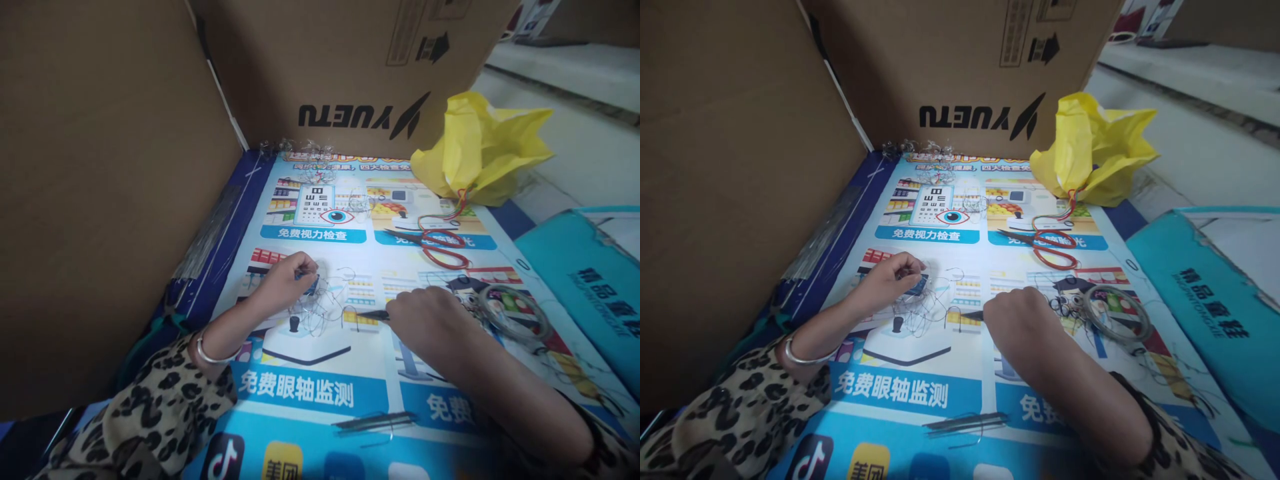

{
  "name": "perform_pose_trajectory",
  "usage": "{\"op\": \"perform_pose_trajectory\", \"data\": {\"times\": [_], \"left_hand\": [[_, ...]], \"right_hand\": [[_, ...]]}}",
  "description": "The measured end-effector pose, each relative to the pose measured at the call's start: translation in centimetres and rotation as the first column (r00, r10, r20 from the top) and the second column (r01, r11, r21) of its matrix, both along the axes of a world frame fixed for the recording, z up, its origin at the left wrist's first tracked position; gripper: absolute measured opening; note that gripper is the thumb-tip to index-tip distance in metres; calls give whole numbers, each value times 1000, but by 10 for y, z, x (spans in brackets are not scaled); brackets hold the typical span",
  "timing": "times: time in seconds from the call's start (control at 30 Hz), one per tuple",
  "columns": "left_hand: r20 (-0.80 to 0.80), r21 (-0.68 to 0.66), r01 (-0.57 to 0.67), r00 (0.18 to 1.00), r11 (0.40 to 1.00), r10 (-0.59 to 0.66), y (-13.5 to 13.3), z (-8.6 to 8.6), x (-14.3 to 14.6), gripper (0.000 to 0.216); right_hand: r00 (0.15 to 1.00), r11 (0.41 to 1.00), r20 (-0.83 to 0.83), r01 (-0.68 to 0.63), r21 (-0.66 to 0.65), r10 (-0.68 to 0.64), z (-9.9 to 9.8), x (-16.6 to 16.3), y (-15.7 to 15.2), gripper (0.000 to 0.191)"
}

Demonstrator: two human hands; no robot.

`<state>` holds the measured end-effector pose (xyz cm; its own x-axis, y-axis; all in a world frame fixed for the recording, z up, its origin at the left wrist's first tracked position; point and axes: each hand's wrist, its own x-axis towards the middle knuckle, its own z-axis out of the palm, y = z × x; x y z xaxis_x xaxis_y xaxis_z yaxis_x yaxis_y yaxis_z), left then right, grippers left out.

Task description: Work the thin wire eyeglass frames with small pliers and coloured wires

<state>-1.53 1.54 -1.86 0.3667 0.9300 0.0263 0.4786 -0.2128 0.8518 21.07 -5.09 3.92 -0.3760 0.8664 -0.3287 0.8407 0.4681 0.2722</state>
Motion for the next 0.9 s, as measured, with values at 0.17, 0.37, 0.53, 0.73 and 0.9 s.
{"op": "perform_pose_trajectory", "data": {"times": [0.17,0.37,0.53,0.73,0.9], "left_hand": [[7,-1,-6,1000,1000,6,-1,2,1,2],[-13,21,19,1000,1000,-19,-2,3,1,6],[-15,34,11,1000,999,-10,-1,2,0,7],[-17,52,-3,1000,999,4,-1,3,1,6],[-28,48,-3,1000,999,5,-2,4,1,8]], "right_hand": [[999,999,-35,-16,34,18,-5,5,1,25],[999,999,-15,34,-21,-34,-3,-2,1,25],[1000,1000,-8,4,-10,-4,3,-5,-1,25],[1000,997,-2,-2,77,2,-6,10,2,25],[1000,995,7,4,103,-5,-6,14,3,23]]}}
